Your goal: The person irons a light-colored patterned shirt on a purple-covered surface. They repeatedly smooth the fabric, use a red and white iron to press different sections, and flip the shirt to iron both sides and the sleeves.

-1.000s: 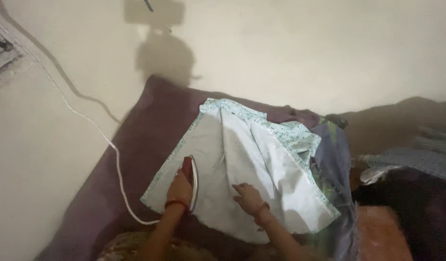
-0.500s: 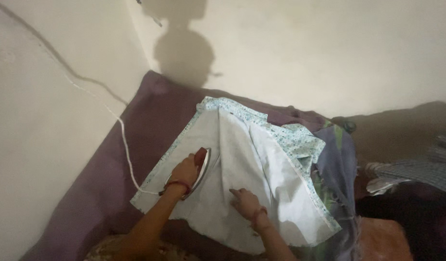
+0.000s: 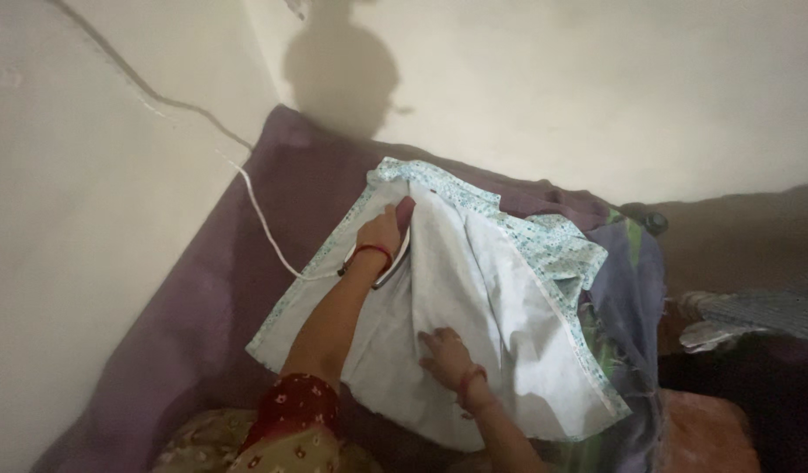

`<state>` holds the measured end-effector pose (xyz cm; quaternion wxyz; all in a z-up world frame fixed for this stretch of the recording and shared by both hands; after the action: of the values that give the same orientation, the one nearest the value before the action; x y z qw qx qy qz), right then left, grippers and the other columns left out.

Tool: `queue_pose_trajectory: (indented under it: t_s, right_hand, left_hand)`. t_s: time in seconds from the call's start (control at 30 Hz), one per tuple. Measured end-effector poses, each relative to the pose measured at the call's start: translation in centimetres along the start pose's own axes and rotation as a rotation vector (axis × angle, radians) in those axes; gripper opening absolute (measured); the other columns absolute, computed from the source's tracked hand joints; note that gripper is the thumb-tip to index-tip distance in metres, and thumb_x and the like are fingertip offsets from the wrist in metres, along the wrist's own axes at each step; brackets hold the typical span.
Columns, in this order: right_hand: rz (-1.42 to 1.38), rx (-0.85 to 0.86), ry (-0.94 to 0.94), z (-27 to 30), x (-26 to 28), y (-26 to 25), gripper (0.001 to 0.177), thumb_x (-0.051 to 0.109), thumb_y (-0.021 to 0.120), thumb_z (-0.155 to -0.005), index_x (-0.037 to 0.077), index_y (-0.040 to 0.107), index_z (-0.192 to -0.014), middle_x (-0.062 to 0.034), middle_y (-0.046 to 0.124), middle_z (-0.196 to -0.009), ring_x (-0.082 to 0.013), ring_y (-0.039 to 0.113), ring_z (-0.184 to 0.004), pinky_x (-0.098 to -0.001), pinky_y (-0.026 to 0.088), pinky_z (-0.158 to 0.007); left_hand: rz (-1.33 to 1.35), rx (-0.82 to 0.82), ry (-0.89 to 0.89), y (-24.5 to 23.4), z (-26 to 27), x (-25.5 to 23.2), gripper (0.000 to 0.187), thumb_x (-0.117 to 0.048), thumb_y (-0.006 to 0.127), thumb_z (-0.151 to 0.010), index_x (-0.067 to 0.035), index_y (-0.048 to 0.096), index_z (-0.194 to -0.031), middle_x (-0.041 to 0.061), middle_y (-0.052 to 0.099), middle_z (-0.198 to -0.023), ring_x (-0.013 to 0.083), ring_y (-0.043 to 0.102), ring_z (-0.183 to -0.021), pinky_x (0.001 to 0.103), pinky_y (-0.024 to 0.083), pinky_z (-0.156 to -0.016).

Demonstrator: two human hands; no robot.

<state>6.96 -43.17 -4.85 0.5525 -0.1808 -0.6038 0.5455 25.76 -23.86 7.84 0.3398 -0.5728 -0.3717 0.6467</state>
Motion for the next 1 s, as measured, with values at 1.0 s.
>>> queue_pose_trajectory:
  t_s: [1.0]
  right_hand:
    - [-0.018, 0.026, -0.022, -0.7, -2.2, 2.0, 0.061, 0.026, 0.074, -0.086, 0.014, 0.053, -0.143, -0.0241, 0.049, -0.139, -0.0414, 0.046, -0.133, -0.0433, 0.038, -0.113]
  left_hand:
    - [-0.077, 0.059, -0.070, -2.9, 6.2, 7.3, 0.033, -0.020, 0.034, -0.106, -0.002, 0.055, -0.124, 0.028, 0.066, -0.120, 0.0446, 0.065, -0.111, 0.053, 0.053, -0.092]
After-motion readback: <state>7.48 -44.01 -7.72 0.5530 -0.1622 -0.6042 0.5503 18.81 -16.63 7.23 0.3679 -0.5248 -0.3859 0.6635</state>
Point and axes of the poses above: each hand's wrist, its own z-axis away from the middle knuckle, its own y-axis out of the palm, x = y × z, the point moved 7 cm from there along -z, towards the middle knuckle
